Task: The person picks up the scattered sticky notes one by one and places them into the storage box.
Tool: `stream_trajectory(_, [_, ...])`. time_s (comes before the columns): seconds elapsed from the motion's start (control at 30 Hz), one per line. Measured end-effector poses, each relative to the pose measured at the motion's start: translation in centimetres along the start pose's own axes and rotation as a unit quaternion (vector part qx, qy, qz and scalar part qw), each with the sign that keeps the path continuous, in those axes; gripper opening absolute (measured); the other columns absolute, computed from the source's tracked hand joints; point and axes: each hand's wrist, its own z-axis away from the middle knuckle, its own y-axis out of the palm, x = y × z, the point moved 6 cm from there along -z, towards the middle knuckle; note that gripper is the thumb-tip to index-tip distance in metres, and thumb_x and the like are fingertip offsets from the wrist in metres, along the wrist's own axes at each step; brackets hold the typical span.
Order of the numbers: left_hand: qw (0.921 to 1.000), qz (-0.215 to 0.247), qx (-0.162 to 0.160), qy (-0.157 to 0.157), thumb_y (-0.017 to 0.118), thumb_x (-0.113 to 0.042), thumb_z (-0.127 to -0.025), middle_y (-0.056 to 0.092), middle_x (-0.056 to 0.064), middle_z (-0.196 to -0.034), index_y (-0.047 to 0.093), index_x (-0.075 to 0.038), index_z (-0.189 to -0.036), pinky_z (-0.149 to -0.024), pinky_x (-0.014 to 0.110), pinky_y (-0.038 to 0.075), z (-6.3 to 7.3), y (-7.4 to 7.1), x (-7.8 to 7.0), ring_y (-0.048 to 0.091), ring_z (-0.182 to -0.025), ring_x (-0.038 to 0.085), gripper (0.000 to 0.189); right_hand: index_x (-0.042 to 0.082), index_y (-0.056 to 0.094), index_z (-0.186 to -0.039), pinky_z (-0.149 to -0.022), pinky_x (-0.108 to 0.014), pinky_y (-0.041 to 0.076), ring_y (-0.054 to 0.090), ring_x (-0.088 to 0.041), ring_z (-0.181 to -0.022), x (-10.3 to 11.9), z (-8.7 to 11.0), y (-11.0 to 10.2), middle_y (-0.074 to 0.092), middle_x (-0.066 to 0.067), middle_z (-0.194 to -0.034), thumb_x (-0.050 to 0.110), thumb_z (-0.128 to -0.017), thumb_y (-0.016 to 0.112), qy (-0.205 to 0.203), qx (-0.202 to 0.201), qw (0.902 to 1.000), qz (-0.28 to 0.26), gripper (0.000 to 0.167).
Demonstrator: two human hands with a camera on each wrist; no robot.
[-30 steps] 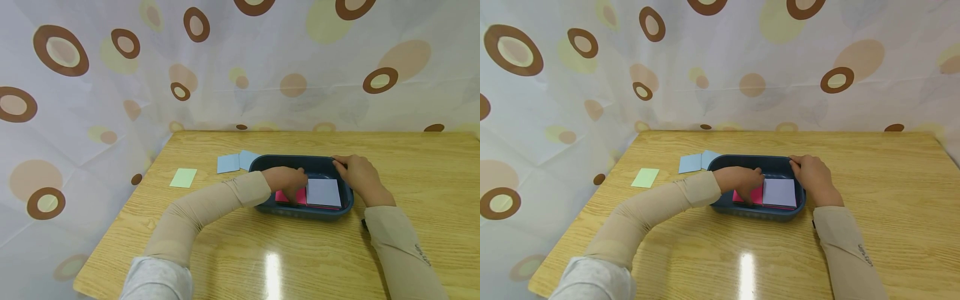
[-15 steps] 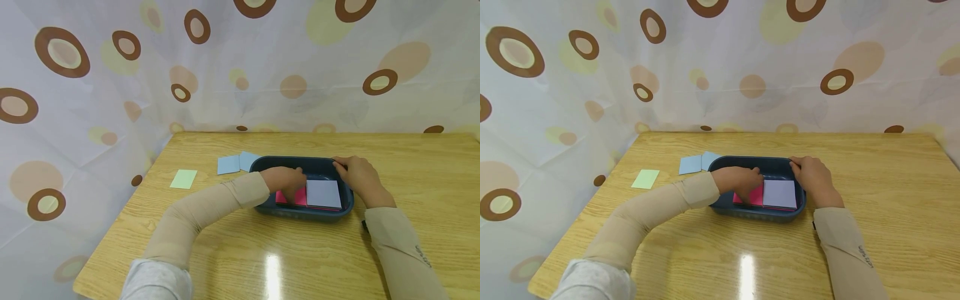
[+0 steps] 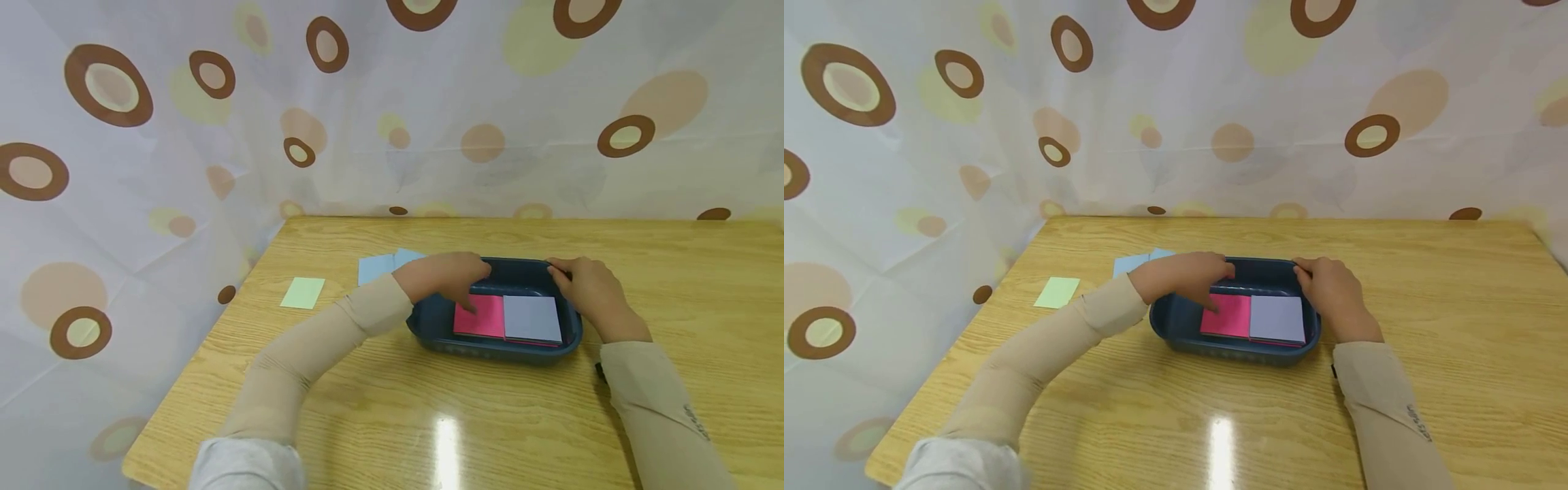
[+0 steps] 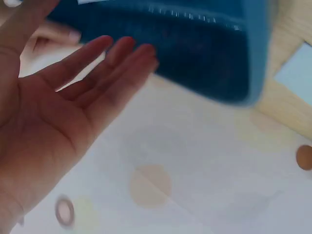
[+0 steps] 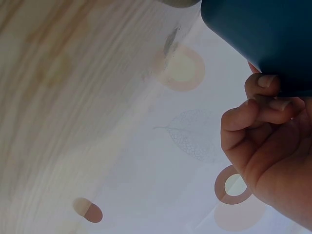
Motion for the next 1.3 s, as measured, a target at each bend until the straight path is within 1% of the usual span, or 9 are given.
stream_trajectory(0.1, [0.9952,0.067,-0.069,0.020,0.069,-0.033,-0.089,0.059,0.010,-0.126,0.053,-0.001,-0.132,-0.096,0.027,0.042,1.8,-1.3,1.7,0.055,-0.113,0.019,0.056,-0.008,0.051,-0.132,-0.044,-0.030,0.032,0.039,-0.016,-0.043,0.0,0.0,0.1,0.045,-0.006,-0.055,0.015,-0.101,0.048,0.000,0.001,1.0000,0.000,0.039])
stream_trajectory(0.27, [0.9716,0.169,-0.165,0.004,0.067,-0.021,-0.092,0.061,0.014,-0.117,0.059,0.002,-0.122,-0.092,0.031,0.045,5.8,-2.5,5.7,0.057,-0.105,0.024,0.039,-0.007,0.051,-0.133,-0.044,-0.031,0.033,0.041,-0.017,-0.046,-0.1,0.0,0.2,0.045,-0.006,-0.057,0.018,-0.101,0.048,0.005,0.005,1.0000,0.002,0.040])
stream_trajectory(0.43, [0.9415,0.215,-0.248,-0.076,0.066,-0.018,-0.091,0.062,0.018,-0.114,0.060,0.005,-0.119,-0.091,0.036,0.046,9.7,-2.1,10.6,0.058,-0.104,0.028,0.037,-0.007,0.052,-0.132,-0.045,-0.031,0.033,0.041,-0.017,-0.045,-0.2,0.0,0.2,0.044,-0.006,-0.056,0.017,-0.101,0.049,0.002,0.002,1.0000,0.004,0.040])
stream_trajectory(0.57, [0.9040,0.279,-0.275,-0.170,0.064,-0.019,-0.093,0.059,0.022,-0.116,0.057,0.007,-0.121,-0.092,0.041,0.046,12.7,-0.2,14.3,0.056,-0.106,0.032,0.039,-0.007,0.052,-0.132,-0.044,-0.031,0.032,0.040,-0.017,-0.044,-0.2,0.0,0.2,0.043,-0.005,-0.054,0.016,-0.100,0.049,-0.002,0.001,1.0000,0.002,0.040])
stream_trajectory(0.77, [0.8550,0.329,-0.270,-0.296,0.063,-0.020,-0.093,0.056,0.027,-0.123,0.055,0.011,-0.124,-0.093,0.048,0.045,15.9,4.0,18.7,0.054,-0.111,0.038,0.045,-0.007,0.052,-0.132,-0.044,-0.030,0.032,0.039,-0.016,-0.044,-0.2,0.0,0.1,0.043,-0.006,-0.055,0.016,-0.101,0.049,0.002,0.002,1.0000,0.001,0.039])
stream_trajectory(0.93, [0.8333,0.336,-0.219,-0.380,0.066,-0.019,-0.090,0.059,0.021,-0.089,0.058,0.011,-0.096,-0.075,0.041,0.047,16.9,8.0,21.3,0.050,-0.074,0.025,0.032,-0.008,0.051,-0.132,-0.044,-0.030,0.032,0.040,-0.016,-0.044,-0.1,0.1,0.1,0.044,-0.006,-0.054,0.016,-0.101,0.048,0.004,0.005,1.0000,0.000,0.040])
stream_trajectory(1.0, [0.8286,0.339,-0.187,-0.405,0.066,-0.020,-0.091,0.057,0.022,-0.088,0.056,0.012,-0.097,-0.074,0.040,0.047,17.1,9.6,22.0,0.048,-0.072,0.025,0.034,-0.008,0.051,-0.132,-0.044,-0.030,0.032,0.040,-0.016,-0.044,-0.1,0.1,0.1,0.043,-0.005,-0.054,0.016,-0.101,0.048,0.003,0.005,1.0000,0.000,0.040])
stream_trajectory(1.1, [0.8247,0.338,-0.149,-0.428,0.066,-0.022,-0.091,0.058,0.029,-0.118,0.056,0.014,-0.117,-0.089,0.046,0.047,17.3,11.5,22.5,0.057,-0.097,0.034,0.046,-0.008,0.051,-0.132,-0.044,-0.030,0.033,0.041,-0.016,-0.044,-0.1,0.1,0.2,0.043,-0.005,-0.053,0.016,-0.101,0.048,0.001,0.005,1.0000,0.000,0.040])
stream_trajectory(1.3, [0.8310,0.322,-0.094,-0.444,0.069,-0.031,-0.088,0.051,0.029,-0.131,0.055,0.013,-0.124,-0.097,0.049,0.043,17.1,13.1,22.7,0.052,-0.116,0.041,0.059,-0.008,0.051,-0.132,-0.044,-0.030,0.033,0.041,-0.017,-0.045,-0.3,0.0,0.1,0.042,-0.005,-0.054,0.016,-0.100,0.049,0.004,0.003,1.0000,-0.001,0.040])
